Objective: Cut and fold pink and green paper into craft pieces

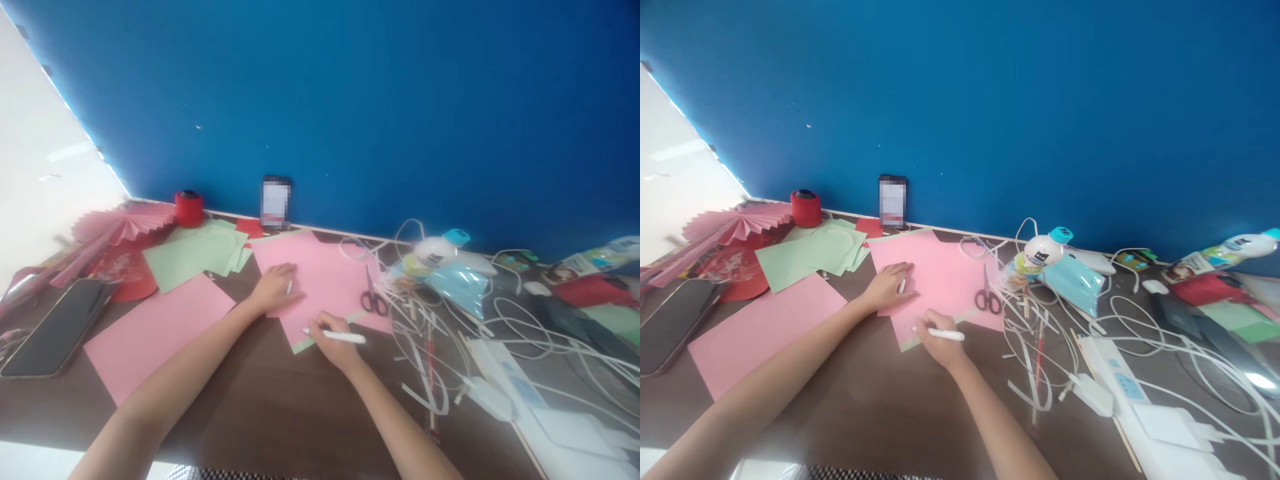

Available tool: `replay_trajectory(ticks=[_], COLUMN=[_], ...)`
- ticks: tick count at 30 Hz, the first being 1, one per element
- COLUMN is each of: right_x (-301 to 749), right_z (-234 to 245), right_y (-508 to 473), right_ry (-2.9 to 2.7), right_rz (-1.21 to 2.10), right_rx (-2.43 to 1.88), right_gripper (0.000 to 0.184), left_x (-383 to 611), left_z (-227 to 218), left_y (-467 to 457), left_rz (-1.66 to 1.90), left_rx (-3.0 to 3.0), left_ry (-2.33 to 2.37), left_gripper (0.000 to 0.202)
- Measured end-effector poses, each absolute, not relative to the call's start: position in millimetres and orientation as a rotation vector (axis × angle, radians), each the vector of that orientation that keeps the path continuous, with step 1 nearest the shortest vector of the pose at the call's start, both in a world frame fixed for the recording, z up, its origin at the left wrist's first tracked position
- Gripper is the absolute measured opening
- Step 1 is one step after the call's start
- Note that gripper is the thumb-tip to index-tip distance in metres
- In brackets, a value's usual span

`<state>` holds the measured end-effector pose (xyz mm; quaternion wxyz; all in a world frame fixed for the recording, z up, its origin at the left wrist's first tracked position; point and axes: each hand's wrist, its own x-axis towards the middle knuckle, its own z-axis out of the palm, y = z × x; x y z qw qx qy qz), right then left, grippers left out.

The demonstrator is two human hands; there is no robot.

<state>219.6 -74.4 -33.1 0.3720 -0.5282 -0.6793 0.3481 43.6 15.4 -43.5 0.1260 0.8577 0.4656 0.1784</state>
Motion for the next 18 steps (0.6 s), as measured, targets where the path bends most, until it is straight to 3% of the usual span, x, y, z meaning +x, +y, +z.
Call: replay_trajectory(ticks=[18], right_x=[228.3], right_z=[-34.8], right_y=[-68.8], right_ry=[-1.669], right_rz=[0.825], right_rx=[-1.413], right_gripper=[0.034], left_x=[43.9], left_z=[-43.9], left_y=[15.4], left_rz=[0.522], left_rx=[2.505], left_ry=[1.356], left_gripper=[0.045])
